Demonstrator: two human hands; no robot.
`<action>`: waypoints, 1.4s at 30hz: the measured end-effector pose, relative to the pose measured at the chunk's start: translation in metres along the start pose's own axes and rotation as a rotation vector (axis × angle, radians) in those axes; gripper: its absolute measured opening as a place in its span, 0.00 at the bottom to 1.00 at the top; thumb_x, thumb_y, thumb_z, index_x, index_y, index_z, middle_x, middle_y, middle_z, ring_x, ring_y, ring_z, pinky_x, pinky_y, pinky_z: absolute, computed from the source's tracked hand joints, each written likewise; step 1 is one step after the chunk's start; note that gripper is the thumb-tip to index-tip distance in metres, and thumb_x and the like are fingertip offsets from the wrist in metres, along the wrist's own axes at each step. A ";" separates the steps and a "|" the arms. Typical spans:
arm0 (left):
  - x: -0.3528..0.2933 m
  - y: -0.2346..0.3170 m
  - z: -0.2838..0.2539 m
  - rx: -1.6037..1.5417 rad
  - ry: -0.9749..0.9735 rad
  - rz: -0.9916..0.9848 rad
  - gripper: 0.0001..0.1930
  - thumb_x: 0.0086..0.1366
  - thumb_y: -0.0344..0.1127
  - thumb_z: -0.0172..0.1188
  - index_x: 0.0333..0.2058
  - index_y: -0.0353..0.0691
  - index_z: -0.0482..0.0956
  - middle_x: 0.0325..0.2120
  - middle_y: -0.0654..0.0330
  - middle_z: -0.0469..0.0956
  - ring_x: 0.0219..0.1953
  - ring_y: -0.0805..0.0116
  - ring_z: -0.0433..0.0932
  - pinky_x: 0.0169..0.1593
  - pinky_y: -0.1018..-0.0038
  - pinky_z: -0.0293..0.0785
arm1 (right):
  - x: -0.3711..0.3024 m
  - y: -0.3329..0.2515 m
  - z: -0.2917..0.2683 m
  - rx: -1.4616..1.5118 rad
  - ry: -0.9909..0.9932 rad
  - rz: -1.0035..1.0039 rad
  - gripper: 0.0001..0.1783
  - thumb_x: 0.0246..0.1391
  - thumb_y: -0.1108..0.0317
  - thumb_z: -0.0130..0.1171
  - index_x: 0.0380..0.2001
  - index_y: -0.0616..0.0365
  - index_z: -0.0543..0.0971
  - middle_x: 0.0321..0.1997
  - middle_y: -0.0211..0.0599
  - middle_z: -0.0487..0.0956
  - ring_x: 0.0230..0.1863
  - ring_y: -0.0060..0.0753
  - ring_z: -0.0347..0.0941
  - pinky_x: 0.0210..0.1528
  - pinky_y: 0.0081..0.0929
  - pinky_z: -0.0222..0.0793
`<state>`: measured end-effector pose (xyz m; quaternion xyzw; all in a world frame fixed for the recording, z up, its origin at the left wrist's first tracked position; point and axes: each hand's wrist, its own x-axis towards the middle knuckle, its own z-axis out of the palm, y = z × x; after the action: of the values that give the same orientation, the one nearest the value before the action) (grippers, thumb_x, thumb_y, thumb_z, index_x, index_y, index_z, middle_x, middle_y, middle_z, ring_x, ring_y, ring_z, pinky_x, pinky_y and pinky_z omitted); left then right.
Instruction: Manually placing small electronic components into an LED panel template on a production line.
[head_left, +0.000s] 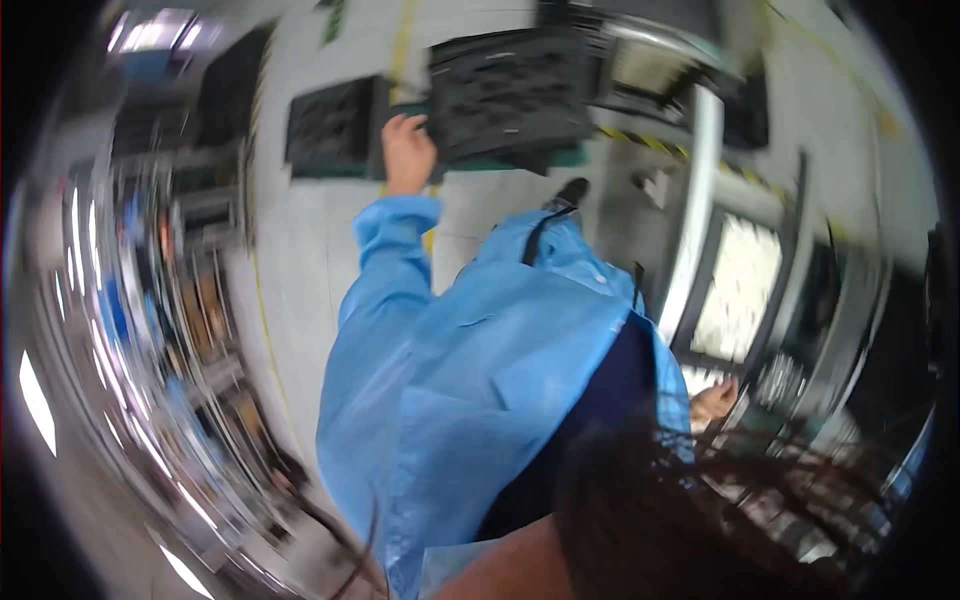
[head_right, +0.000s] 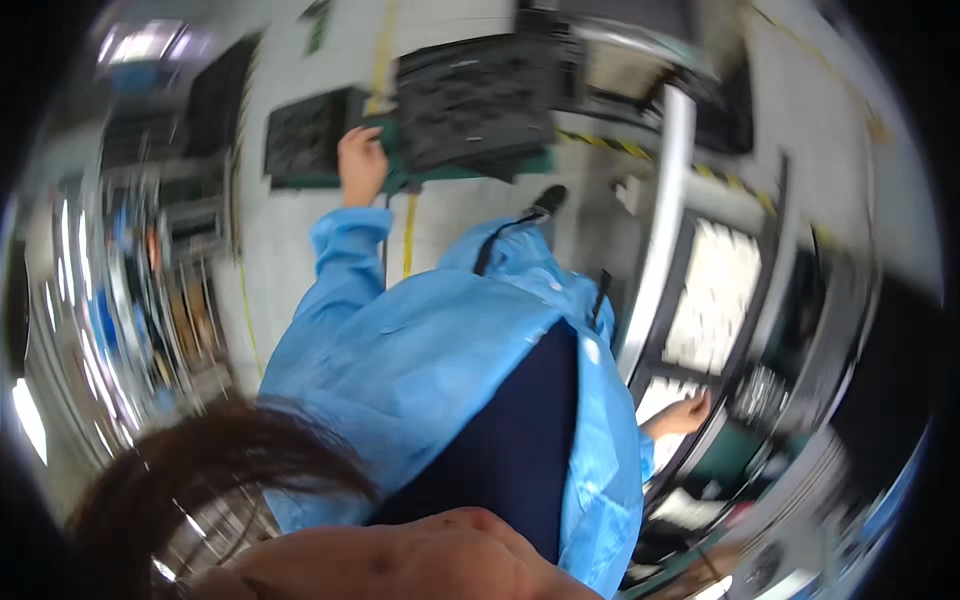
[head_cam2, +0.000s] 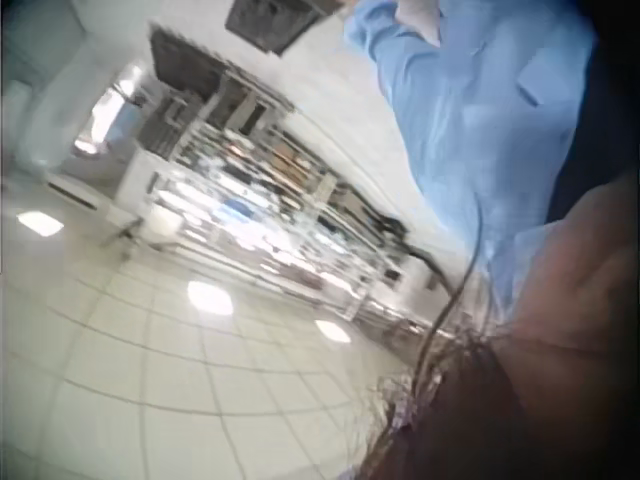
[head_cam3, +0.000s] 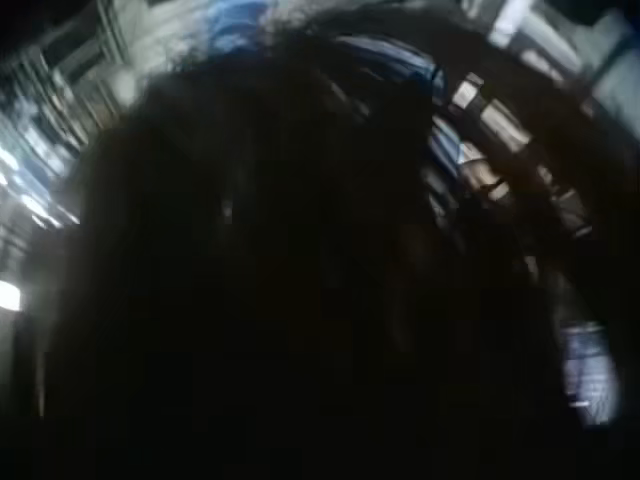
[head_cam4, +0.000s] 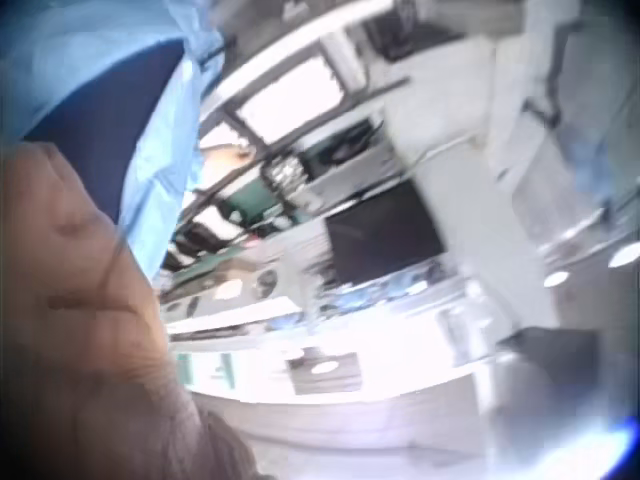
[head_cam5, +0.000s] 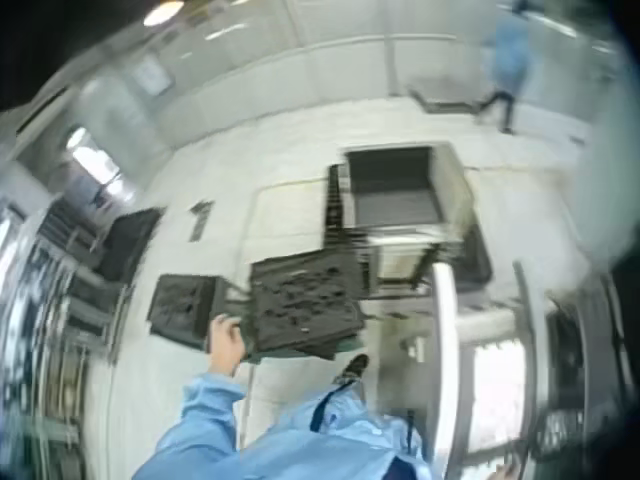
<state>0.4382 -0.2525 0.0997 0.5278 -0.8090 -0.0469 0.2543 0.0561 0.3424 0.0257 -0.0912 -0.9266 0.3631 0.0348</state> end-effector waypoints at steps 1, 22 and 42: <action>-0.011 -0.019 -0.008 -0.032 0.044 -0.110 0.12 0.58 0.26 0.57 0.42 0.38 0.81 0.47 0.40 0.74 0.54 0.43 0.70 0.59 0.56 0.67 | -0.002 -0.027 0.023 0.192 -0.061 -0.011 0.16 0.63 0.70 0.54 0.50 0.68 0.77 0.40 0.45 0.83 0.37 0.35 0.80 0.40 0.27 0.77; -0.130 -0.327 -0.017 -1.163 0.466 -1.534 0.39 0.60 0.59 0.60 0.64 0.43 0.63 0.62 0.46 0.64 0.62 0.45 0.64 0.55 0.50 0.71 | -0.542 -0.440 0.446 -0.049 -2.158 -0.163 0.47 0.56 0.45 0.64 0.68 0.64 0.58 0.68 0.46 0.63 0.67 0.44 0.61 0.63 0.46 0.63; -0.002 -0.551 0.018 -1.317 0.086 -1.617 0.33 0.66 0.60 0.53 0.58 0.38 0.68 0.54 0.51 0.73 0.52 0.52 0.75 0.50 0.53 0.74 | -0.803 -0.455 0.599 0.324 -1.749 0.448 0.40 0.49 0.62 0.71 0.61 0.58 0.62 0.55 0.42 0.73 0.55 0.38 0.72 0.54 0.40 0.73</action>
<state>0.8874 -0.4960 -0.1065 0.6703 -0.0192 -0.6163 0.4130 0.7001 -0.5401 -0.1033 0.0447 -0.5213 0.4268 -0.7376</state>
